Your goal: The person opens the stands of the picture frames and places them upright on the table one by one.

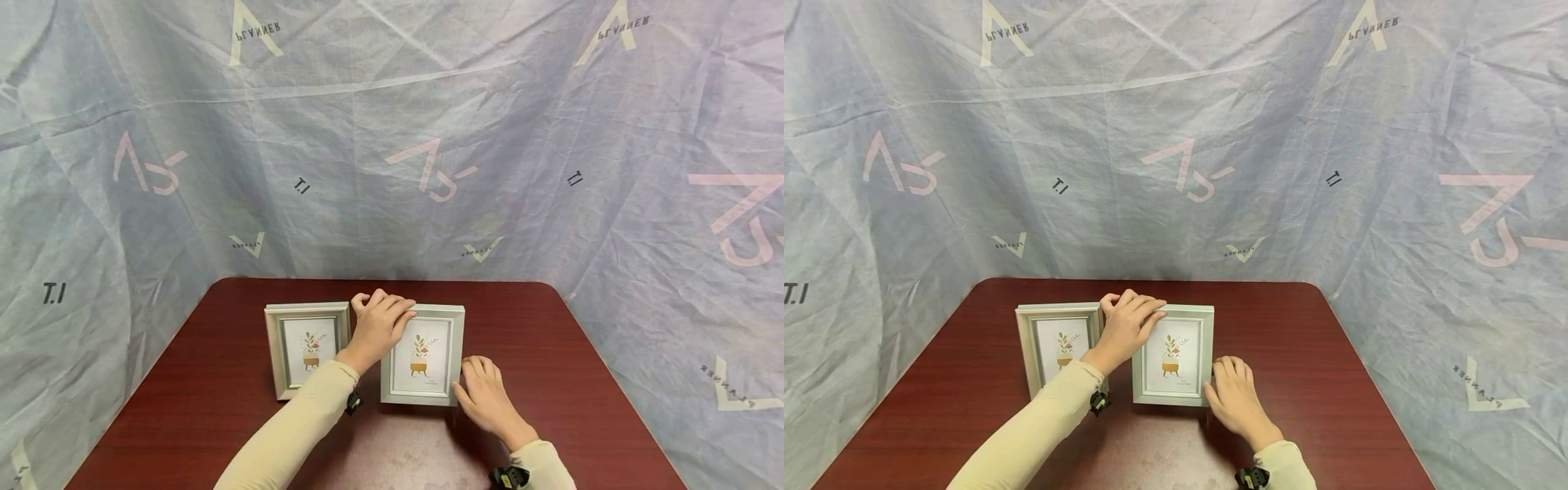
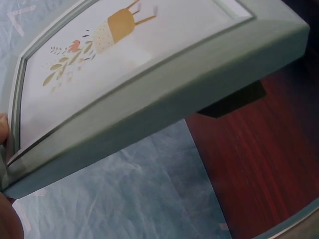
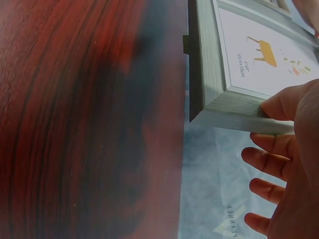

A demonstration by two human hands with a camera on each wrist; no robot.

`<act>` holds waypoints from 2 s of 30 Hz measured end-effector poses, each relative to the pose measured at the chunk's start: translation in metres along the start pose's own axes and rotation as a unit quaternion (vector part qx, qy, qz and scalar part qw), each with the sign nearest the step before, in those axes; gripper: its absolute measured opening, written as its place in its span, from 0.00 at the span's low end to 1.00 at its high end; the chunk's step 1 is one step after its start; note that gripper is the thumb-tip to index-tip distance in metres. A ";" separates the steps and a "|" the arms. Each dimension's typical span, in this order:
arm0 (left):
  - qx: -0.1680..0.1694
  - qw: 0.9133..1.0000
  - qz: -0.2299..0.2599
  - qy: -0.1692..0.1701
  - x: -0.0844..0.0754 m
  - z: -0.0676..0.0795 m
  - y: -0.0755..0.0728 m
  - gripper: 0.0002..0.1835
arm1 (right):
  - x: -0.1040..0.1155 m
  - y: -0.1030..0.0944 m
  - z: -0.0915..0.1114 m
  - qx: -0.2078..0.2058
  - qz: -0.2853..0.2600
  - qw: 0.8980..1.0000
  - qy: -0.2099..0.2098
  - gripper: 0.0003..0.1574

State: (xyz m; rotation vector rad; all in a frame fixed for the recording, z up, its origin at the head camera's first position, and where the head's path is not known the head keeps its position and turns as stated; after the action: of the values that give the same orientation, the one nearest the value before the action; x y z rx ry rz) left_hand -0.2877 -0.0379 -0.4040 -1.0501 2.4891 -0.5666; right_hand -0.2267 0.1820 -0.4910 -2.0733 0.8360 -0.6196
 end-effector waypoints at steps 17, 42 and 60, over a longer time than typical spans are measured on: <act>0.010 0.999 -0.039 -0.013 0.007 0.007 0.015 0.09 | -0.005 0.011 -0.001 0.035 -0.014 0.999 0.026 0.14; 0.018 0.998 -0.054 0.002 0.004 0.014 0.022 0.10 | -0.013 0.021 0.005 0.075 -0.022 0.996 0.047 0.11; -0.011 0.998 -0.050 0.026 0.000 0.019 0.023 0.11 | -0.014 0.021 0.006 0.087 -0.025 0.994 0.057 0.17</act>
State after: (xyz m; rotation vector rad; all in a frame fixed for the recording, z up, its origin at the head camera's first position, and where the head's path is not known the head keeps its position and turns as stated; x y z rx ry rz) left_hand -0.2925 -0.0271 -0.4316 -1.1883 2.5048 -0.6037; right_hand -0.2389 0.1857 -0.5135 -1.9191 0.7671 -0.8152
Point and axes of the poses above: each hand's wrist, its own z-axis away from the middle knuckle, its own y-axis out of the palm, x = y × z, the point moved 3 cm from there along -z, towards the middle knuckle, and after that the axes turned 10 degrees about -y, right-handed, at the moved point
